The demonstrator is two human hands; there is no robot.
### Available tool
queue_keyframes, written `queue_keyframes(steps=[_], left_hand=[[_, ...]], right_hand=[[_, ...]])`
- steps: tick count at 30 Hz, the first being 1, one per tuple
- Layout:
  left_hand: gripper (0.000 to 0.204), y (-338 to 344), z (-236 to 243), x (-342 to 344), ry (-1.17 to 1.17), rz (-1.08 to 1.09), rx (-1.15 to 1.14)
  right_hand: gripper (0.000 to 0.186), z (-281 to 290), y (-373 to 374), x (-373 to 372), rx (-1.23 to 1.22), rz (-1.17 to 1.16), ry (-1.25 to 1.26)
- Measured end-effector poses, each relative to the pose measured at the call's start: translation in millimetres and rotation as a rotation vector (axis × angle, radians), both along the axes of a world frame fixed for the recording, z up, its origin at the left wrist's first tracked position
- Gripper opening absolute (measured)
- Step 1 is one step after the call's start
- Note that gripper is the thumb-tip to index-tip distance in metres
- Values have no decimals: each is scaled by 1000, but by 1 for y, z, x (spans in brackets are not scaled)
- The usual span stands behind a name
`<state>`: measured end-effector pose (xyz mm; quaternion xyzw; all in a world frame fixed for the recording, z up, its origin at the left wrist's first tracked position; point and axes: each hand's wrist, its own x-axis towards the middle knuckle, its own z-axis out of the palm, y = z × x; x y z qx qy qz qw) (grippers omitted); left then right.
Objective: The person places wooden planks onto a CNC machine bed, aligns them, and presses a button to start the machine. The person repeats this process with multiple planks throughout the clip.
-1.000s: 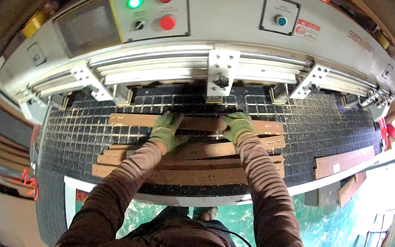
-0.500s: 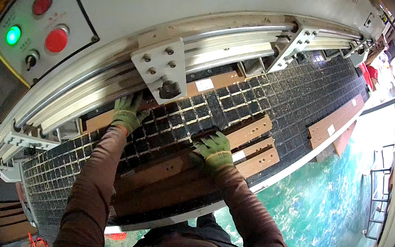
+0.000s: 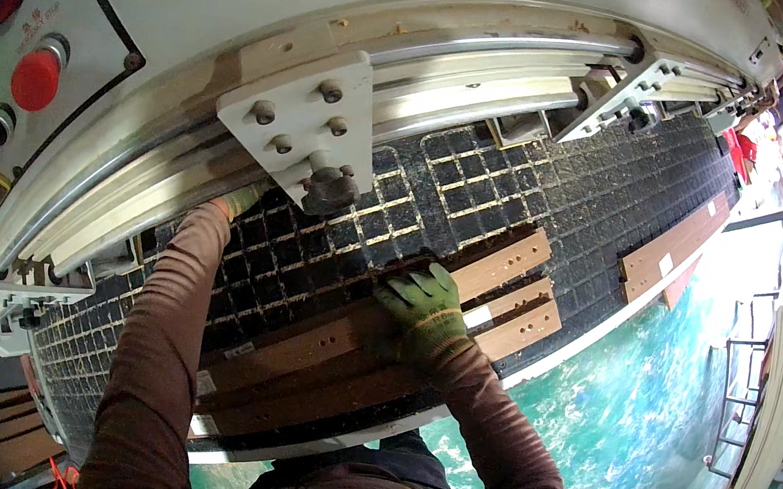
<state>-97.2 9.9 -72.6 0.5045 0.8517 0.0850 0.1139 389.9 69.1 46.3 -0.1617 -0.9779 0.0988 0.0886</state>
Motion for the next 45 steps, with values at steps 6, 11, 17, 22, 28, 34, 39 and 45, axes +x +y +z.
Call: queue_keyframes(steps=[6,11,17,22,28,34,39,45], left_hand=[[90,1,36,10,-37,18,-53],[92,-12,57,5,-48,44,-69],[95,-24,79,-4,-51,55,-86],[97,-24,85,-6,-52,42,-86],[100,-37,84,-11,-50,58,-88],[103,-42,83,-14,-43,62,-88],[105,-33,89,-12,-26,43,-89],[108,-8,90,-10,27,23,-93]], right_hand=[[52,-38,5,-1,157,77,-21],[28,-11,19,-30,234,189,-51],[70,13,74,-102,53,71,-322],[42,-2,81,-139,116,-149,-23],[22,-22,60,-154,28,-303,184],[27,-20,51,-165,-96,-334,72],[38,-65,67,-193,-121,-366,-75],[45,-55,56,-185,-21,-422,-75]])
